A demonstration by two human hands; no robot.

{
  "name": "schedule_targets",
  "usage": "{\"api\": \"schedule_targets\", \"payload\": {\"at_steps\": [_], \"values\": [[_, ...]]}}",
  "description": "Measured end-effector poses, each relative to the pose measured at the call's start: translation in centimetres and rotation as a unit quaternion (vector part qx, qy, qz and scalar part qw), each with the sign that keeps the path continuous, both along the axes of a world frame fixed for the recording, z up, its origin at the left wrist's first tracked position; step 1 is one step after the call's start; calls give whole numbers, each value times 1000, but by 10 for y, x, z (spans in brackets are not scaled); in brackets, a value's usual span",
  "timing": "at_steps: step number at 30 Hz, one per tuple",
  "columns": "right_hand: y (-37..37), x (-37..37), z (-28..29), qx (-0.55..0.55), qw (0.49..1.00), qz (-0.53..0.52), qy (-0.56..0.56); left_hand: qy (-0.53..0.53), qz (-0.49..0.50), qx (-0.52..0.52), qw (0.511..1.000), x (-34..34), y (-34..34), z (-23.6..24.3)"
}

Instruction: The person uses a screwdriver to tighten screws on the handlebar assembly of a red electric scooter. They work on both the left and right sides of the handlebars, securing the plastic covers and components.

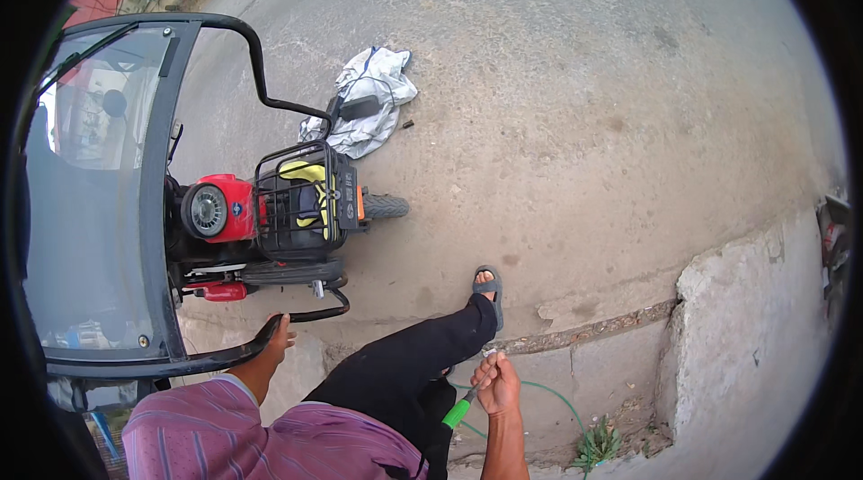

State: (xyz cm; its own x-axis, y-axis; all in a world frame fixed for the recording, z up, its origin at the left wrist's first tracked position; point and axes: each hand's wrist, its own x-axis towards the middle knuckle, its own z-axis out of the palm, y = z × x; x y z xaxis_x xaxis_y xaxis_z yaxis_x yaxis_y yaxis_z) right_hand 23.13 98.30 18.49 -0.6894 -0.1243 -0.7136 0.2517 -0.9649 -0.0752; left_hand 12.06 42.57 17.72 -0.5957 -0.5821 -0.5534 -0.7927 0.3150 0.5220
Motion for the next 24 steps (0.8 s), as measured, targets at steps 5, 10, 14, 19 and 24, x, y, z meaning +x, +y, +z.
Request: {"api": "schedule_targets", "payload": {"at_steps": [5, 10, 14, 19, 24], "values": [[109, -101, 24, 34, 997, 60, 26, -322, -1, 72, 944, 34, 81, -7], [191, -194, 56, 40, 995, 87, 28, -380, -138, 255, 878, 22, 207, -6], [251, -264, 80, 34, 989, 144, 10, -259, 5, 241, 935, -58, 278, 11], [321, -418, 94, 107, 958, 262, 43, -212, 113, 268, 933, -102, 347, 21], [363, -610, 121, 173, 905, 375, 107, -292, 159, 290, 897, -136, 442, 64]]}}
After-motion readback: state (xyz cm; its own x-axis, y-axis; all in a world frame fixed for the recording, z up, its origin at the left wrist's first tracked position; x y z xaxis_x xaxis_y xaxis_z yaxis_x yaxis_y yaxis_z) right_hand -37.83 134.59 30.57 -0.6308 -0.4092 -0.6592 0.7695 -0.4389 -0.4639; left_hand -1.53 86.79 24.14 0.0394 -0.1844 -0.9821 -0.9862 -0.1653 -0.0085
